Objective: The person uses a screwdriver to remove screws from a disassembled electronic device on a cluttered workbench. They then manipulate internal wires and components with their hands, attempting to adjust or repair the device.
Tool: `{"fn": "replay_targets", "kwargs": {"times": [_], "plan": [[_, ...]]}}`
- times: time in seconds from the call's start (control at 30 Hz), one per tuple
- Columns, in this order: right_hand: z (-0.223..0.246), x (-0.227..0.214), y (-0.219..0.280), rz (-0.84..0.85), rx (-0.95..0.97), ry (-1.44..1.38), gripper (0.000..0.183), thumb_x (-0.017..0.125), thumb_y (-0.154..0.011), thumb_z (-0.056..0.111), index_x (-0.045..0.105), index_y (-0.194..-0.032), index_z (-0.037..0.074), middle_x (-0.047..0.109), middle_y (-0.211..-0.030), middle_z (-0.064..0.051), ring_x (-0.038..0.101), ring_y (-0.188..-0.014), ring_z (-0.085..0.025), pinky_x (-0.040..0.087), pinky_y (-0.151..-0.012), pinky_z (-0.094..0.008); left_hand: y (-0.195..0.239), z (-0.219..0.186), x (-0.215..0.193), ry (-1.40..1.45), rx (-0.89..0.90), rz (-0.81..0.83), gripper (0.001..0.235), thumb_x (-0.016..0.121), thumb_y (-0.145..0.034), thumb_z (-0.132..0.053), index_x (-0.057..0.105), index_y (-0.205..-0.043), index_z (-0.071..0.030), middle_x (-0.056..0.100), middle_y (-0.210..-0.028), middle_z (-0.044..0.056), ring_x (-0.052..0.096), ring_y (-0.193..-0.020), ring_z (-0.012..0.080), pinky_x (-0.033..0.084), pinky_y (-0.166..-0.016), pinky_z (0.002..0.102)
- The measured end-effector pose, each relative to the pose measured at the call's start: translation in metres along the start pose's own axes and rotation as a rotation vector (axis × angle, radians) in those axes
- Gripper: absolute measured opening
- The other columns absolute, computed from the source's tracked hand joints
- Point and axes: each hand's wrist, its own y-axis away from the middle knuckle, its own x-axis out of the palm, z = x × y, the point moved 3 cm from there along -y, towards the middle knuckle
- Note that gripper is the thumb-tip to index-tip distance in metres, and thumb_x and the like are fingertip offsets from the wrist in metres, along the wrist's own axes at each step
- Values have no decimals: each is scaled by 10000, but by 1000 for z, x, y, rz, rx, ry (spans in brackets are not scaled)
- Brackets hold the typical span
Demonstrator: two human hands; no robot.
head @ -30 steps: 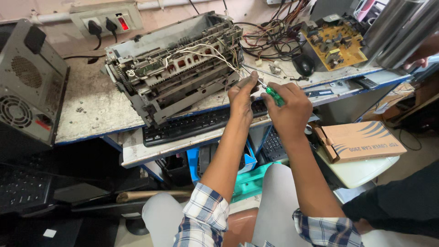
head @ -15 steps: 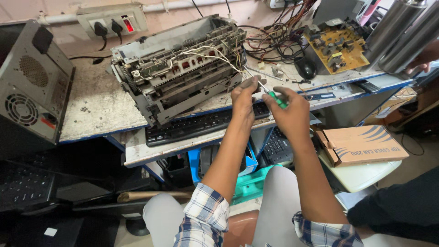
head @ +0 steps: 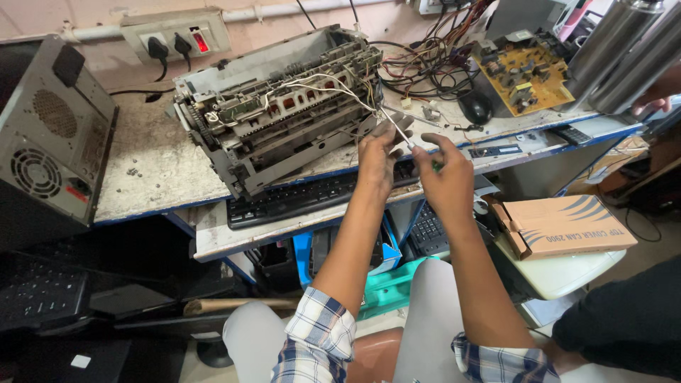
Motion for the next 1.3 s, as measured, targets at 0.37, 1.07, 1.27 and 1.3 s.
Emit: {"fn": "replay_targets", "kwargs": {"times": [0.37, 1.07, 1.27, 1.3], "plan": [[-1, -6, 8, -130, -217, 86, 335, 877, -787, 157, 757, -1082, 52, 758, -929, -131, 727, -831, -244, 548, -773, -353, -16, 18, -16, 79, 33, -269, 239, 713, -979, -314, 703, -1108, -113, 744, -1033, 21, 716, -856, 137, 439, -655, 279], [-112, -8, -6, -220, 21, -100, 317, 779, -1041, 252, 615, -957, -5, 603, -785, -83, 530, -733, -155, 453, -684, -335, 92, -16, -8, -569, 389, -138, 284, 695, -983, -170, 733, -1165, 45, 786, -1020, 136, 764, -909, 186, 598, -834, 272], [-129, 51, -117, -1, -265, -33, 180, 791, -901, 155, 679, -984, 41, 710, -858, -129, 684, -782, -252, 535, -727, -365, 192, 13, -80, -1134, 568, -86, 156, 743, -896, -116, 783, -1006, -13, 798, -992, 151, 792, -891, 268, 604, -814, 343], [-132, 61, -129, 51, -325, -28, 148, 766, -898, 131, 717, -1019, 61, 745, -904, -124, 727, -818, -257, 554, -750, -373, 203, 30, -109, -1128, 450, -81, 151, 755, -872, -127, 784, -969, -16, 804, -956, 144, 796, -845, 269, 614, -769, 338]]}}
